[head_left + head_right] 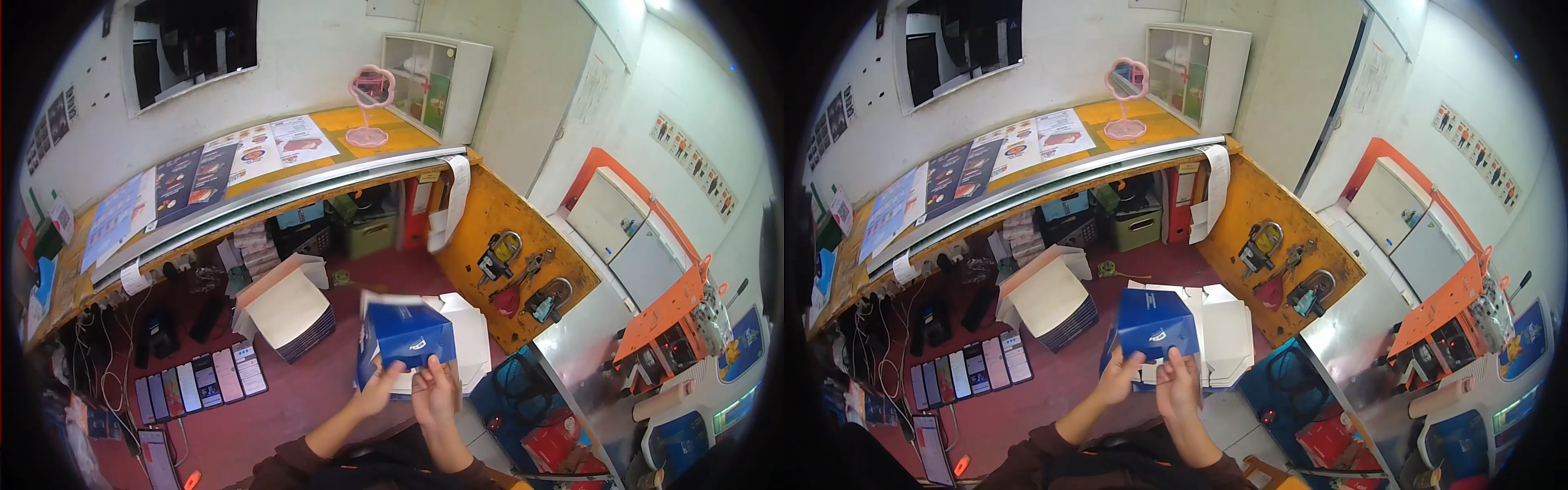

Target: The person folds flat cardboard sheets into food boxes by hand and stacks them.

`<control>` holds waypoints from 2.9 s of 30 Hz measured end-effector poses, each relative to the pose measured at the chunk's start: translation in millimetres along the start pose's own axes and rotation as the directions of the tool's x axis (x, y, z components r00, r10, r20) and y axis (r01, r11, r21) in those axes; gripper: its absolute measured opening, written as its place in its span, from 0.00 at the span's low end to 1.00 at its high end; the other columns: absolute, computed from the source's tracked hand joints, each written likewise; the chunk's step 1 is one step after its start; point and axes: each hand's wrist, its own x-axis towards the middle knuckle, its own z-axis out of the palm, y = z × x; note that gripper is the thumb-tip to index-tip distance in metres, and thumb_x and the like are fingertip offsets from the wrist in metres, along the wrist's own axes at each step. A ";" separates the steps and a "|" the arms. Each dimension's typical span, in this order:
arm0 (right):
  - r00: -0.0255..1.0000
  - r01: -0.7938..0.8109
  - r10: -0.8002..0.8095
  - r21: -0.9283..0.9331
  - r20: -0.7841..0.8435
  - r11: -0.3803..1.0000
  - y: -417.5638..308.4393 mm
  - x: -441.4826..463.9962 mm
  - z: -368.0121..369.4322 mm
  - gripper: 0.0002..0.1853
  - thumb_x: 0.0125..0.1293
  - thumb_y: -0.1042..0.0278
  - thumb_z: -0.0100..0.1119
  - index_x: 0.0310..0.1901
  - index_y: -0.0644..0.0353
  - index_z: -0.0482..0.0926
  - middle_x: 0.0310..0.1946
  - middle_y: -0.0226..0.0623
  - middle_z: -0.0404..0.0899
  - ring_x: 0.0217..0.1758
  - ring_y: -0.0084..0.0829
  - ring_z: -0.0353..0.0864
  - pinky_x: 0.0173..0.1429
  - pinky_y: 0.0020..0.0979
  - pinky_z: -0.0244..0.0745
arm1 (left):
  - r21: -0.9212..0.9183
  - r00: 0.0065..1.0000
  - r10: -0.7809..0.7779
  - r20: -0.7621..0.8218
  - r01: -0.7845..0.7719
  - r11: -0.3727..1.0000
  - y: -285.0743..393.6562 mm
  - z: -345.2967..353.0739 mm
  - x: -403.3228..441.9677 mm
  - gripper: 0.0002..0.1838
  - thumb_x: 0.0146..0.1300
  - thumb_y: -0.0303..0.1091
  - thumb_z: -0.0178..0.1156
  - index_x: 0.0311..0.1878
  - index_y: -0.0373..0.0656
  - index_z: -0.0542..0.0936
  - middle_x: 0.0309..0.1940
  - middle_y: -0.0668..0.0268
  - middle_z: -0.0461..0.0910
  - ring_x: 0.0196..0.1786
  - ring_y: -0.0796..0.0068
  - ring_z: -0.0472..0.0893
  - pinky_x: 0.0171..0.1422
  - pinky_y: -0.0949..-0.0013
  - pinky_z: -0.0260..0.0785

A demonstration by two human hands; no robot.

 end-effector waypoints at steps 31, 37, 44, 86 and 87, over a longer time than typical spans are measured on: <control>0.951 0.219 0.107 -0.392 0.289 -0.893 36.2 106.6 -170.2 0.18 0.53 0.49 0.59 0.34 0.57 0.79 0.33 0.37 0.76 0.43 0.38 0.75 0.56 0.54 0.58 | 0.982 0.954 0.245 -0.175 0.186 -0.023 9.2 -275.2 1.3 0.13 0.47 0.23 0.56 0.37 0.46 0.81 0.35 0.63 0.77 0.37 0.61 0.78 0.39 0.59 0.70; 0.820 0.495 0.249 -0.420 0.515 -0.761 50.6 107.8 -128.2 0.10 0.54 0.58 0.59 0.29 0.55 0.79 0.29 0.29 0.73 0.37 0.31 0.74 0.55 0.46 0.58 | 0.987 0.980 0.150 0.127 -0.140 0.078 -26.2 -235.6 -10.6 0.10 0.47 0.23 0.51 0.31 0.47 0.80 0.28 0.66 0.76 0.34 0.64 0.78 0.39 0.64 0.71; 0.413 0.910 0.583 -0.291 0.700 -0.296 89.7 43.6 26.6 0.08 0.56 0.59 0.58 0.29 0.54 0.77 0.29 0.29 0.73 0.36 0.28 0.73 0.49 0.41 0.60 | 0.995 0.974 0.203 -0.103 0.102 0.017 -52.8 -181.2 -44.4 0.06 0.48 0.26 0.55 0.30 0.44 0.80 0.34 0.62 0.74 0.37 0.64 0.78 0.33 0.63 0.72; 0.548 0.764 0.785 -0.556 0.290 -0.328 209.2 138.2 41.8 0.21 0.63 0.53 0.44 0.32 0.64 0.79 0.33 0.51 0.78 0.39 0.48 0.78 0.47 0.44 0.70 | 0.985 0.858 0.485 -0.171 0.151 0.081 -70.1 -217.5 -63.5 0.20 0.50 0.32 0.62 0.48 0.41 0.73 0.52 0.61 0.71 0.47 0.59 0.77 0.44 0.65 0.73; 0.664 0.701 0.624 -0.634 0.412 -0.327 191.8 143.8 52.0 0.21 0.62 0.52 0.46 0.30 0.64 0.78 0.34 0.52 0.78 0.38 0.50 0.77 0.47 0.45 0.68 | 0.992 0.846 0.519 -0.124 0.093 0.085 -65.3 -212.0 -68.5 0.22 0.50 0.34 0.62 0.50 0.42 0.72 0.53 0.59 0.71 0.48 0.58 0.76 0.46 0.65 0.73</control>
